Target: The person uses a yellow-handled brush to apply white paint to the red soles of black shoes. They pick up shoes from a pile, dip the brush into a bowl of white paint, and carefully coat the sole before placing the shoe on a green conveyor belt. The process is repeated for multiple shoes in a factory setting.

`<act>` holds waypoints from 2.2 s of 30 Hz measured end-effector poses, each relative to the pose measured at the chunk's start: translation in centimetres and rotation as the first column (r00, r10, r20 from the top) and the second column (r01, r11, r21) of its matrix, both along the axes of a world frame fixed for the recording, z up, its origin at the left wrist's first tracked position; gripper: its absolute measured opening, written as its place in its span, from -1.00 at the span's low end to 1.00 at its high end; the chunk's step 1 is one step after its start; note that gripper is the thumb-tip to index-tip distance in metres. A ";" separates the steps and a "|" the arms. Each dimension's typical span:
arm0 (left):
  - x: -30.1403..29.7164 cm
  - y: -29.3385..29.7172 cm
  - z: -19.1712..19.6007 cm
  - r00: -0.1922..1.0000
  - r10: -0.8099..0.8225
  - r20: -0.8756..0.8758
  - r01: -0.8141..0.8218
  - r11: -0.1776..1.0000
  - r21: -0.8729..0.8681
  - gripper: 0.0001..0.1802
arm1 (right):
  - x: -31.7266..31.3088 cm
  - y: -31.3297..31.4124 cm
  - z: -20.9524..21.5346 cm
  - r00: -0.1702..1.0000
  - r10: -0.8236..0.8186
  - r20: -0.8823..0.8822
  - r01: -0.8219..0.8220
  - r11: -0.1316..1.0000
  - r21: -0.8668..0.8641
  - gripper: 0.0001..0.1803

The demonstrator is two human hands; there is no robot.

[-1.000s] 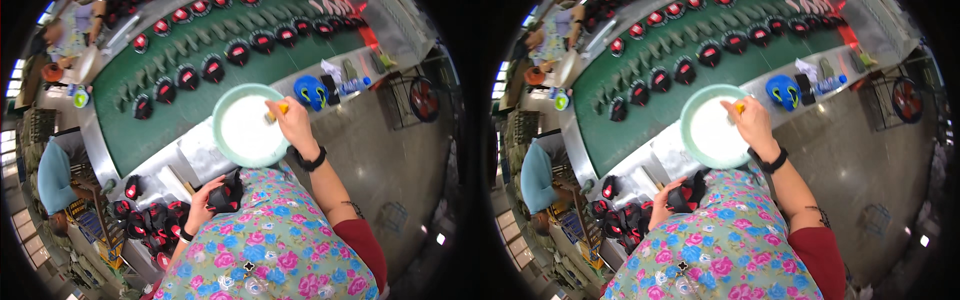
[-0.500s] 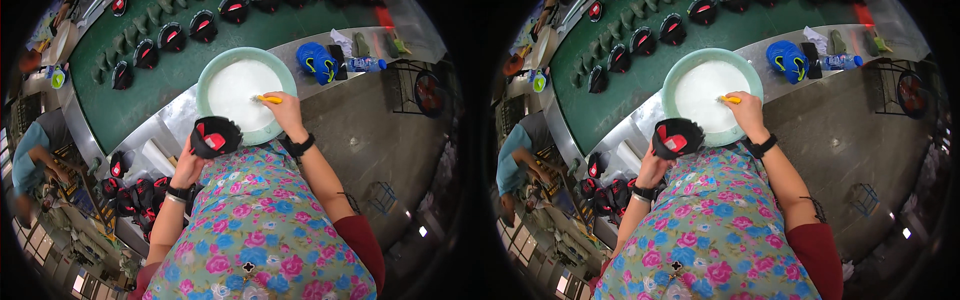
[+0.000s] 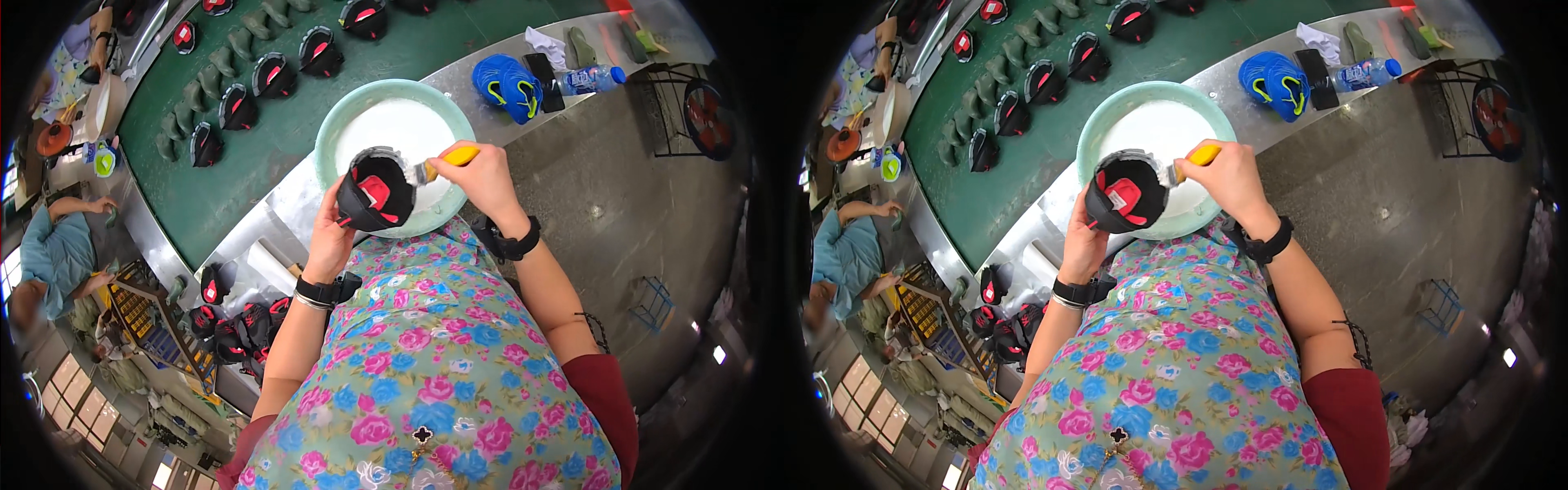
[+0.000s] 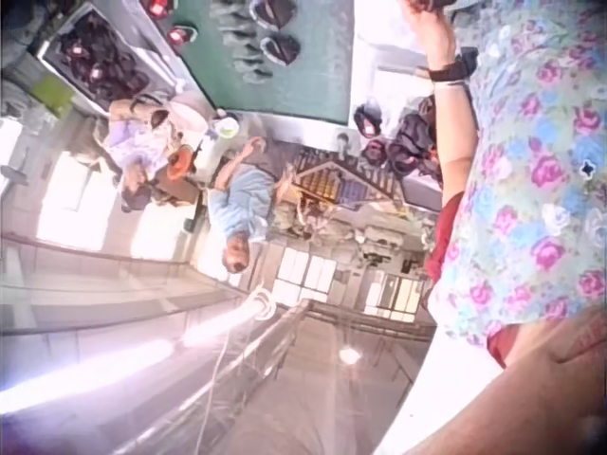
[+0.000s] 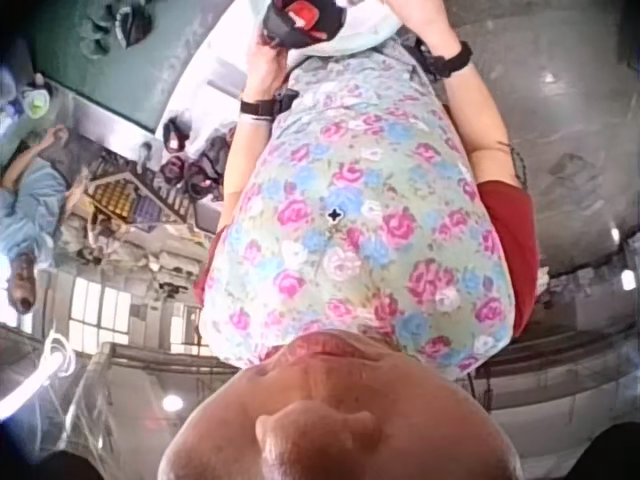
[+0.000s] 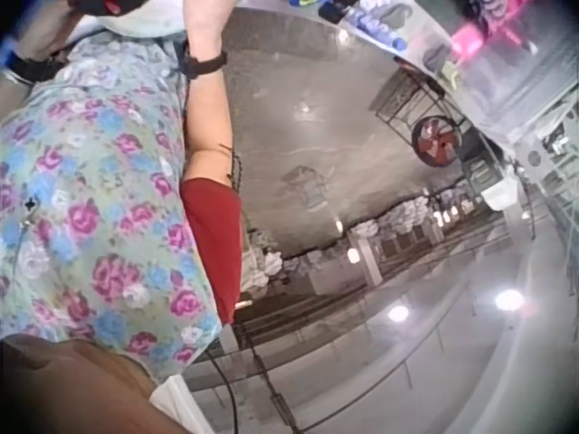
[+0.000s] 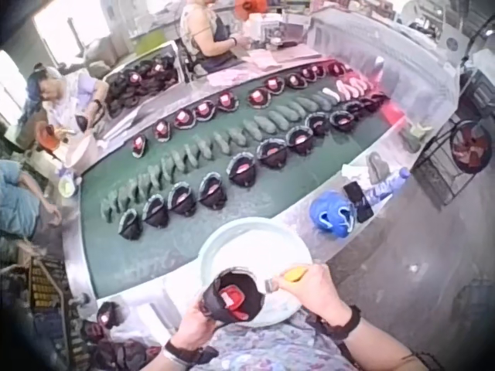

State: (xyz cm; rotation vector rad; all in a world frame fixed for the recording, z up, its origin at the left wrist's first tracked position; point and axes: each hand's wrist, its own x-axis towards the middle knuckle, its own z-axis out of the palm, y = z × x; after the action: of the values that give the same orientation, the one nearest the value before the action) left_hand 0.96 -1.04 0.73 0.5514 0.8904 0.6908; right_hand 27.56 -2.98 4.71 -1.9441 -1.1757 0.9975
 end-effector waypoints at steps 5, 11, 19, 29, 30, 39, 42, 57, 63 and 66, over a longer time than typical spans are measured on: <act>0.7 0.7 -0.5 0.995 0.073 -0.067 -0.057 0.977 0.204 -0.33 | -0.6 -0.1 3.7 0.997 0.013 -0.081 -0.021 0.995 -0.095 -0.68; 1.9 1.4 0.1 0.990 0.058 -0.129 -0.019 0.958 0.286 -0.37 | -0.9 -0.3 5.3 0.988 0.027 -0.150 -0.028 1.000 -0.003 -0.65; -0.2 2.1 -0.2 0.982 0.164 -0.097 -0.191 0.874 -0.448 -0.56 | 1.6 2.1 4.7 0.999 0.045 -0.020 -0.042 0.990 0.136 -0.74; -0.6 1.5 0.8 0.974 0.018 0.224 0.120 0.801 -0.587 -0.41 | -2.7 5.7 6.2 0.893 0.353 -0.279 -0.258 0.910 0.326 -0.82; -1.4 1.6 1.0 0.967 -0.011 0.256 0.168 0.783 -0.599 -0.41 | -2.5 5.4 5.4 0.938 0.265 -0.222 -0.223 0.955 0.197 -0.81; -17.8 4.3 -6.5 0.814 0.571 0.108 -0.559 0.820 -0.122 -0.68 | -5.7 5.7 7.3 0.914 0.029 -0.404 -0.043 0.999 -0.026 -0.84; -24.7 9.9 -9.3 0.687 0.727 0.009 -0.720 0.679 0.144 -0.50 | -7.0 7.0 6.2 0.934 0.050 -0.353 -0.061 0.998 -0.021 -0.86; -41.3 4.6 -17.1 -0.519 0.417 -0.746 -0.225 0.776 0.590 -0.54 | -15.2 10.4 3.9 0.985 0.175 -0.001 -0.173 0.976 -0.134 -0.77; -56.2 -5.5 -18.3 0.050 0.440 -0.897 -0.989 0.147 0.017 -0.44 | -18.8 11.6 2.3 0.943 0.305 -0.130 -0.320 0.940 -0.116 -0.73; -52.8 -1.5 -18.9 0.030 0.690 -0.723 -0.967 0.203 0.154 -0.48 | -20.9 11.5 3.1 0.917 0.393 -0.070 -0.398 0.915 -0.072 -0.83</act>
State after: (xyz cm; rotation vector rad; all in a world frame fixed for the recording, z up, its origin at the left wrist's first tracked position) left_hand -51.87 -2.50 -18.20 -0.3130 2.1362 1.4460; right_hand 6.65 8.54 7.84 -1.7631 -1.5577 1.3166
